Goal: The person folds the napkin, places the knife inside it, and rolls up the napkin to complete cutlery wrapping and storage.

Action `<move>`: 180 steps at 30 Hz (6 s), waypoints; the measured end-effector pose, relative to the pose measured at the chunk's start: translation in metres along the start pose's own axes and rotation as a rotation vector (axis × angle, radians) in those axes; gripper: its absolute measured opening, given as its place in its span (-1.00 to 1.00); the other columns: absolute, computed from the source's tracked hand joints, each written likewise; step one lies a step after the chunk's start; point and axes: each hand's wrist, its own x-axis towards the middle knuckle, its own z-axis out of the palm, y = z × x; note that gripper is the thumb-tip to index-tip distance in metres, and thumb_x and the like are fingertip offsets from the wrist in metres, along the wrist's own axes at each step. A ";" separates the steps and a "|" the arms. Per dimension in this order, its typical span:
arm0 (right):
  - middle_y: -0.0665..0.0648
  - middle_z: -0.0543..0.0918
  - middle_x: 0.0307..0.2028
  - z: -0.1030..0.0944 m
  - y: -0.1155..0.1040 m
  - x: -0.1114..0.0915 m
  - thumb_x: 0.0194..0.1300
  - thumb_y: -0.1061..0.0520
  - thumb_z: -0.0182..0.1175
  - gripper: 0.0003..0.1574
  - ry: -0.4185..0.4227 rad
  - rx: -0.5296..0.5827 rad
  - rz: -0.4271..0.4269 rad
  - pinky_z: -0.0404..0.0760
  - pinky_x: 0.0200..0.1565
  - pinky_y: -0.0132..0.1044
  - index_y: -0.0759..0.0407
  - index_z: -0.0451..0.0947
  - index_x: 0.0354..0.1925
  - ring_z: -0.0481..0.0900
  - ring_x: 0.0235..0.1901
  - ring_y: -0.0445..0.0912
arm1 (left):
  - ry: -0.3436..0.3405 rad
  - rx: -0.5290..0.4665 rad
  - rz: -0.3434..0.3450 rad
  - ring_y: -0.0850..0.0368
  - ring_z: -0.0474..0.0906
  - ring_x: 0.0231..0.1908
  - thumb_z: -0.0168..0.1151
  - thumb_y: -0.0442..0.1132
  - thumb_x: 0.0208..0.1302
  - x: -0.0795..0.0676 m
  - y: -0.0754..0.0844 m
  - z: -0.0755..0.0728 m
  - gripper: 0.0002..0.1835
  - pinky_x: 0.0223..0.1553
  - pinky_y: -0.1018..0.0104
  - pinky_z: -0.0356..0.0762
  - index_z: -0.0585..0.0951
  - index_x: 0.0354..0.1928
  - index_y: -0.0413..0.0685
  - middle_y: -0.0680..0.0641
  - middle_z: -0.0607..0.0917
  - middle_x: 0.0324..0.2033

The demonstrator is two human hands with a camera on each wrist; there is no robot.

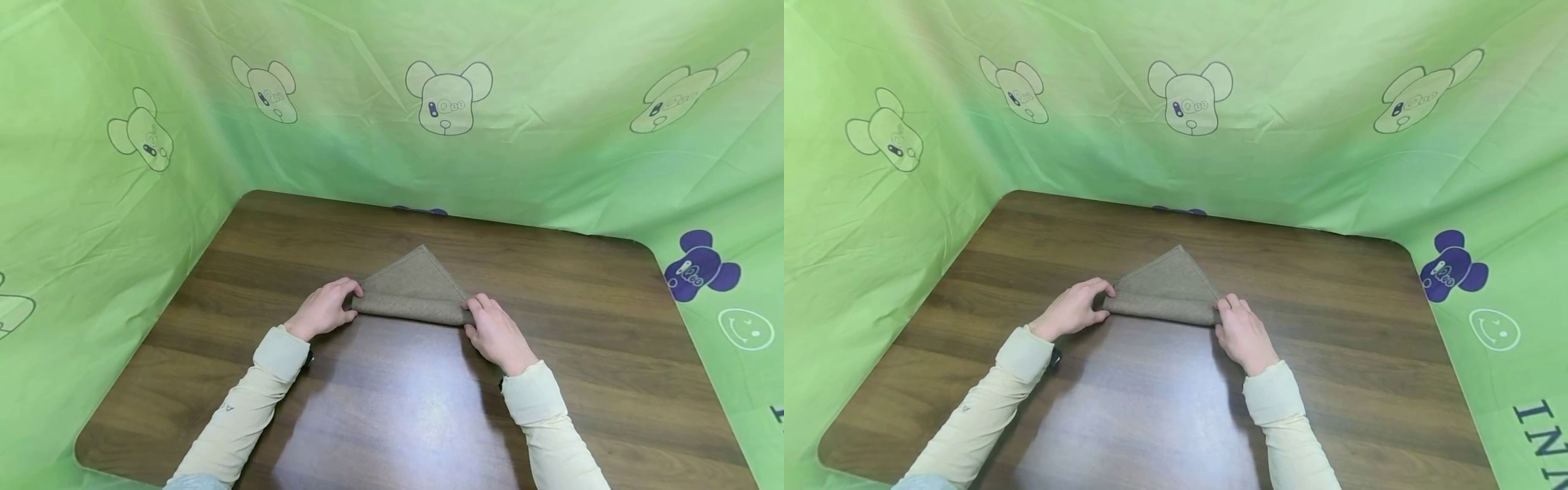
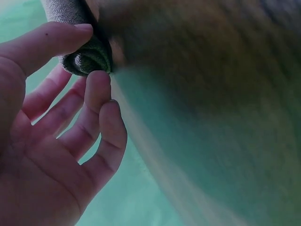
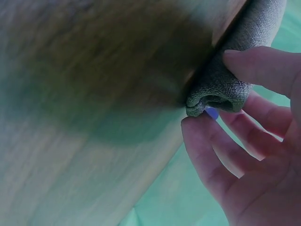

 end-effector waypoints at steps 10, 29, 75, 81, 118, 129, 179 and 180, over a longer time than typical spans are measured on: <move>0.23 0.56 -0.11 -0.002 -0.001 -0.001 0.21 0.30 0.20 -0.68 -0.021 -0.001 0.014 0.52 0.00 0.03 0.35 0.51 -0.04 0.54 -0.07 0.18 | -0.018 -0.093 0.015 -0.01 0.59 0.01 0.36 -0.25 0.13 0.001 -0.007 -0.003 -0.68 0.05 0.08 0.51 0.57 -0.04 -0.02 -0.06 0.66 0.01; 0.28 0.58 -0.15 -0.004 -0.002 0.001 0.35 0.27 0.07 -0.78 0.007 0.021 0.048 0.52 -0.02 0.07 0.36 0.50 -0.07 0.55 -0.08 0.21 | -0.044 -0.190 -0.020 -0.05 0.53 0.15 0.15 -0.14 0.38 0.001 -0.011 -0.006 -0.71 0.18 0.02 0.42 0.52 0.08 -0.05 -0.12 0.64 0.07; 0.41 0.63 -0.18 0.003 -0.001 0.009 0.50 0.12 -0.14 -0.66 -0.055 0.070 0.194 0.53 -0.14 0.16 0.33 0.35 0.08 0.61 -0.15 0.33 | -0.007 -0.098 -0.105 0.01 0.66 -0.22 -0.01 -0.09 0.45 0.011 -0.005 0.002 -0.67 -0.11 0.07 0.56 0.66 -0.11 -0.14 -0.10 0.74 -0.25; 0.47 0.64 -0.15 0.002 -0.004 0.014 0.51 0.08 -0.19 -0.64 -0.079 0.083 0.264 0.52 -0.21 0.22 0.33 0.30 0.05 0.60 -0.20 0.40 | 0.004 -0.074 -0.138 0.02 0.61 -0.34 0.00 -0.08 0.45 0.013 -0.002 0.002 -0.69 -0.24 0.07 0.54 0.65 -0.19 -0.13 -0.09 0.71 -0.34; 0.22 0.48 -0.11 -0.010 -0.003 0.005 0.14 0.08 0.39 -0.58 0.002 0.067 0.032 0.48 -0.13 -0.01 0.25 0.52 -0.09 0.36 -0.11 0.14 | 0.187 0.008 -0.042 0.04 0.58 -0.29 0.31 0.02 0.23 0.002 0.011 -0.001 -0.64 -0.26 0.10 0.56 0.60 -0.07 -0.04 -0.03 0.58 -0.15; 0.23 0.52 0.02 -0.007 0.001 0.002 -0.02 0.29 0.42 -0.40 -0.034 0.057 0.055 0.51 -0.11 0.10 0.21 0.46 0.03 0.41 -0.04 0.22 | 0.115 0.147 0.132 0.05 0.61 -0.24 0.52 -0.16 -0.03 0.001 0.007 0.006 -0.53 -0.23 0.13 0.58 0.58 -0.03 -0.01 0.01 0.55 -0.13; 0.37 0.55 0.09 -0.011 0.013 0.013 0.46 0.06 0.00 -0.54 -0.102 0.239 0.174 0.42 0.10 0.18 0.26 0.36 0.21 0.49 0.12 0.28 | 0.004 -0.238 -0.009 -0.09 0.56 0.06 0.17 -0.18 0.34 0.014 -0.011 -0.009 -0.63 0.08 0.02 0.48 0.47 0.13 -0.16 -0.22 0.63 0.04; 0.37 0.54 0.11 -0.011 0.013 0.013 0.46 0.05 0.00 -0.53 -0.104 0.246 0.178 0.42 0.12 0.18 0.26 0.36 0.22 0.48 0.14 0.28 | 0.005 -0.244 -0.010 -0.09 0.56 0.06 0.16 -0.18 0.35 0.014 -0.012 -0.009 -0.64 0.08 0.02 0.48 0.47 0.12 -0.16 -0.22 0.63 0.04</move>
